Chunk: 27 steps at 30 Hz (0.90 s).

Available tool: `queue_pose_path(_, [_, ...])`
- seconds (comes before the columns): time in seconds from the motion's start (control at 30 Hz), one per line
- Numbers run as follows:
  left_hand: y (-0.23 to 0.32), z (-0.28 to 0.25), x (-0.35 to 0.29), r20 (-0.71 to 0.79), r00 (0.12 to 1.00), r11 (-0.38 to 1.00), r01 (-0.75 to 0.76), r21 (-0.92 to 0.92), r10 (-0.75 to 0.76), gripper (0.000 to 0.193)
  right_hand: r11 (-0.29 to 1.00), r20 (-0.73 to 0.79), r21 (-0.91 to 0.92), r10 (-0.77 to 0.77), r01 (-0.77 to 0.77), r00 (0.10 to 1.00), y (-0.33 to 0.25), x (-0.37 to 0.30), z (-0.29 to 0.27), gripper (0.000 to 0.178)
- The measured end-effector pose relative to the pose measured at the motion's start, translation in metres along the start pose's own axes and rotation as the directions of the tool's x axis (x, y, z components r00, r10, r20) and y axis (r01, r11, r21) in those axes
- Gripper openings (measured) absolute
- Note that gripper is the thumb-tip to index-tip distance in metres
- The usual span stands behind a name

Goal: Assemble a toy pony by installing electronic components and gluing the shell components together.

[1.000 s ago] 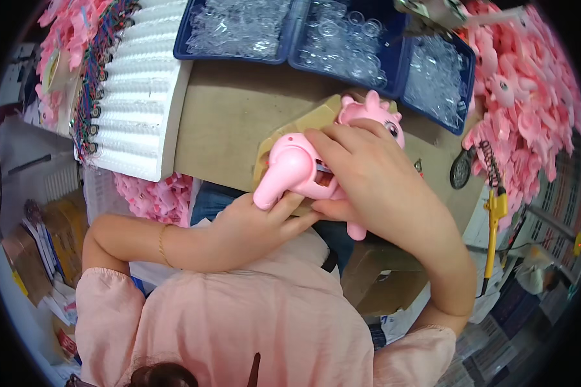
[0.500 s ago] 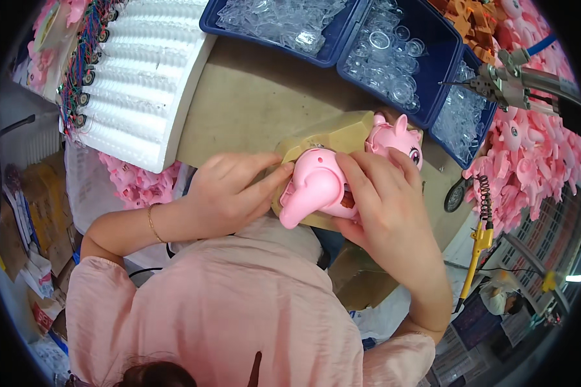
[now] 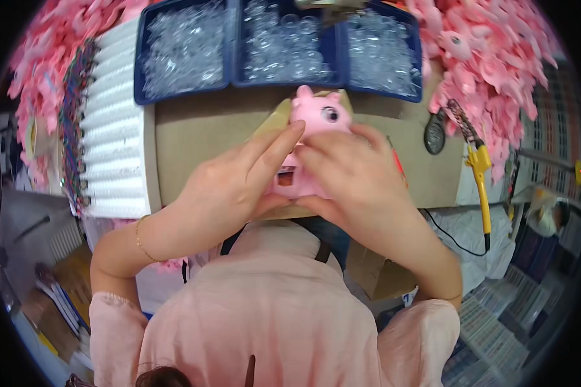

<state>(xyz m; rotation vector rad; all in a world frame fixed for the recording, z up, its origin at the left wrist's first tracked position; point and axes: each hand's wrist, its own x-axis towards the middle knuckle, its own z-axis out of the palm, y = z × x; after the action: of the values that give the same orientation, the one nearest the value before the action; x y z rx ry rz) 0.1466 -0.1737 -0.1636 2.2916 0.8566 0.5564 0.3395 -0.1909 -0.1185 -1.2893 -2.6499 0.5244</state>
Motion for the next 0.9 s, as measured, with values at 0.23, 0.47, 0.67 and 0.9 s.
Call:
queue_pose_path(0.23, [0.009,-0.002,0.020,0.315,0.949,0.964,-0.114,0.241,0.033,0.069,-0.178,0.601,0.774,0.509,-0.608,0.616,0.001,-0.069,0.032,0.020])
queue_pose_path(0.47, [0.020,0.001,0.020,0.181,0.983,0.942,-0.043,0.334,-0.020,0.055,-0.298,0.505,0.863,0.498,-0.408,0.705,-0.022,-0.058,0.047,0.019])
queue_pose_path(0.67, [0.018,0.003,0.019,0.139,0.990,0.937,-0.079,0.341,0.033,0.044,0.736,-0.198,0.589,0.532,-0.334,0.823,0.028,-0.031,0.013,0.015])
queue_pose_path(0.9, [0.015,0.004,0.022,0.152,0.986,0.936,-0.116,0.333,0.069,0.044,0.921,-0.428,0.285,0.370,-0.265,0.825,0.065,0.033,0.050,0.013])
